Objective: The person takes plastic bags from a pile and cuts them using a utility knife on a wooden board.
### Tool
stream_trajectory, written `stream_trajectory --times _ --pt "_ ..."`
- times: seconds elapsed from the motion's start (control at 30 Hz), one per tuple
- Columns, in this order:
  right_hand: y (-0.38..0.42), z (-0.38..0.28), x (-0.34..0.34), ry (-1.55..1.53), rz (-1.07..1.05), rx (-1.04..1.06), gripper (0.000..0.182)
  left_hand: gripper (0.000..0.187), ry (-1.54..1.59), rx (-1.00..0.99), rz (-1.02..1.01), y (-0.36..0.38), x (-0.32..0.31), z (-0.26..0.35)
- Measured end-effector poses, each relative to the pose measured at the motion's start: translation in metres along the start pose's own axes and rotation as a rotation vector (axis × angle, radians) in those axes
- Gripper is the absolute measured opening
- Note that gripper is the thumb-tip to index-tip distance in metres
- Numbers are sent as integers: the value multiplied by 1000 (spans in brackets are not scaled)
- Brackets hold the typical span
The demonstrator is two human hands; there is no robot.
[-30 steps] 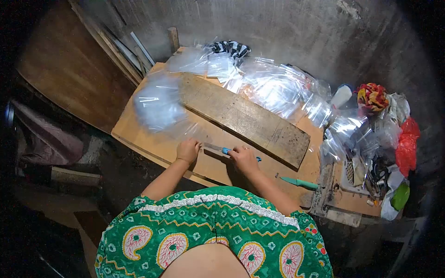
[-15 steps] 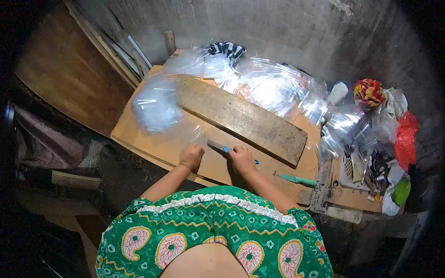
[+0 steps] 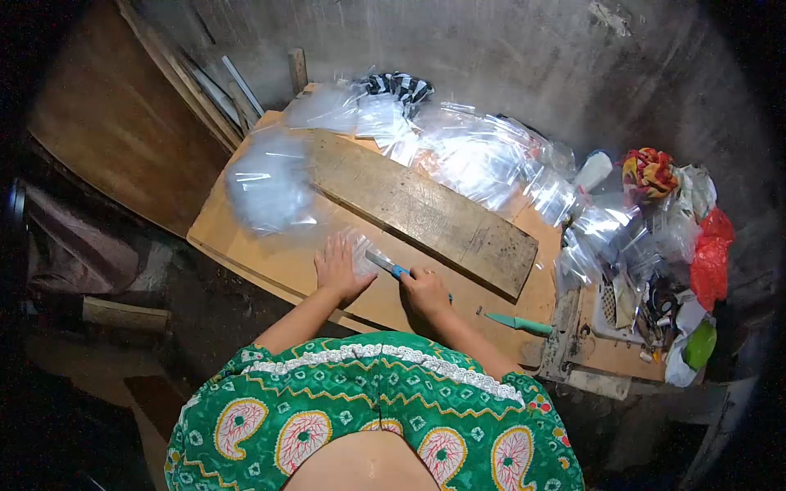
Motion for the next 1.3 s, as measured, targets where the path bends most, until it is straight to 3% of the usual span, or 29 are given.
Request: stream_trajectory --times 0.27,0.5,0.8,0.87,0.9,0.93,1.0,1.03,1.07,1.13,1.2,1.23,1.3 --pt "0 7 4 13 -48 -7 8 102 -63 -17 -2 8 -5 -1" --pt "-28 5 -15 26 -20 50 7 101 -57 -5 25 20 -10 4" --pt "-49 3 -17 16 -29 103 12 96 -74 -64 -86 60 -20 36" --pt "-47 4 -15 11 -41 93 12 93 -86 -218 -262 73 -29 46" --pt "-45 6 -16 16 -66 80 12 82 -108 -347 -88 86 -19 56" --pt "-43 8 -17 23 -90 67 13 82 -106 -352 -87 84 -12 59" --pt "-41 11 -16 19 -72 69 13 65 185 -426 -509 85 -10 69" --pt "-39 11 -14 9 -54 74 13 52 554 -423 -495 84 -14 63" --pt "-38 10 -13 12 -54 72 13 52 555 -426 -496 77 -18 57" --pt "-38 10 -10 13 -54 32 11 48 581 -427 -119 52 -6 42" --pt "-38 9 -8 18 -48 33 11 60 296 -231 -107 16 0 19" --pt "-38 9 -7 23 -49 33 12 60 295 -233 -104 15 1 16" --pt "-35 9 -6 22 -48 36 11 81 -99 -146 184 17 9 9"
Point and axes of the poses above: each hand's wrist, its own y-axis away from the middle knuckle, its own x-axis out of the back of the hand, z = x × y, the point moved 4 cm from there along -y, towards the middle knuckle, and after that the axes turned 14 degrees about y, right-handed, at the moved point
